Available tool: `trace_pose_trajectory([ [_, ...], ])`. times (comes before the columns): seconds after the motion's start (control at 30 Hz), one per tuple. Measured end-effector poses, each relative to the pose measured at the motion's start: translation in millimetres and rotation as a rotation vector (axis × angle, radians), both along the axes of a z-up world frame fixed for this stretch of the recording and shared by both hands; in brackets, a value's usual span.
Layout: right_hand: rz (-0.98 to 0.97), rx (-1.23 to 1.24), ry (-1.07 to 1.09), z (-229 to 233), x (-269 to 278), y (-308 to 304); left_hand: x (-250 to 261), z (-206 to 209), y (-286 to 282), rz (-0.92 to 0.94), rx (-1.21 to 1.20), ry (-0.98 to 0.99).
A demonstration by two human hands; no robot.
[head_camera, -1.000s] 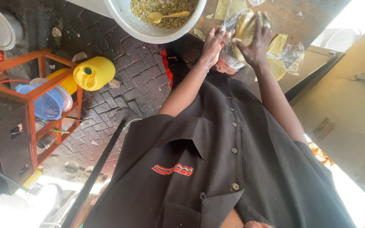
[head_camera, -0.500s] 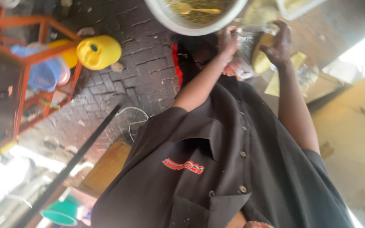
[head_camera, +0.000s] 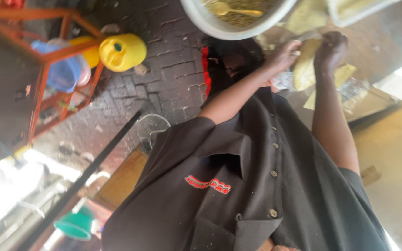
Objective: The person folds triangular pastry wrappers, fills them with a green mixture from a bowl, and seals them into samosas. The finished samosas are placed in rows on a metal tray. The person repeats this process continuously.
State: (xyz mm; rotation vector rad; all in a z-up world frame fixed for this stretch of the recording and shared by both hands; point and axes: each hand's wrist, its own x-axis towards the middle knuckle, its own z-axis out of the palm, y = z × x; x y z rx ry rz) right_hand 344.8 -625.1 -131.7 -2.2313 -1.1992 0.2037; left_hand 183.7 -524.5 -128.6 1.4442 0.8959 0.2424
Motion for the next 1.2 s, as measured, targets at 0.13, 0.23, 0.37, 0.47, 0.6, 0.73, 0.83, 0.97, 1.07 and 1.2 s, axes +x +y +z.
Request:
trace_pose_trajectory([
  [0.13, -0.267, 0.074, 0.035, -1.0, 18.6, -14.0, 11.7, -15.8, -10.0, -0.006, -0.044, -0.002],
  [0.23, -0.549, -0.046, 0.257, 6.1, 27.5, -23.4, 5.7, -23.4, -11.9, -0.009, 0.045, 0.006],
  [0.37, -0.373, 0.193, 0.161, 49.9, 4.6, -26.6, 10.1, -18.0, -10.0, -0.066, 0.034, -0.034],
  [0.47, -0.122, 0.012, 0.014, 81.3, -28.4, -33.2, 9.7, -23.1, -26.0, -0.184, 0.272, 0.096],
  [0.6, 0.199, -0.065, 0.017, 105.0, -43.6, -41.2, 8.3, -34.1, -38.6, -0.144, 0.377, 0.049],
  [0.73, 0.191, -0.489, -0.045, 107.3, -25.8, -60.4, -2.2, -44.5, -45.8, -0.18, 0.335, 0.061],
  [0.83, 0.055, -0.697, -0.129, 105.0, -10.9, -63.4, -3.0, -43.5, -41.6, -0.163, 0.344, 0.052],
  [0.97, -0.002, -0.372, -0.452, 108.3, -10.3, -54.9, -1.5, -22.9, -37.0, -0.163, 0.336, 0.087],
  [1.07, -0.118, -0.298, -0.381, 113.6, -12.5, -44.5, 4.6, -2.1, -25.9, -0.219, 0.147, 0.123],
  [1.2, -0.166, -0.093, 0.015, 116.0, -18.9, -58.5, 23.9, 4.5, -10.9, -0.313, -0.029, 0.155],
])
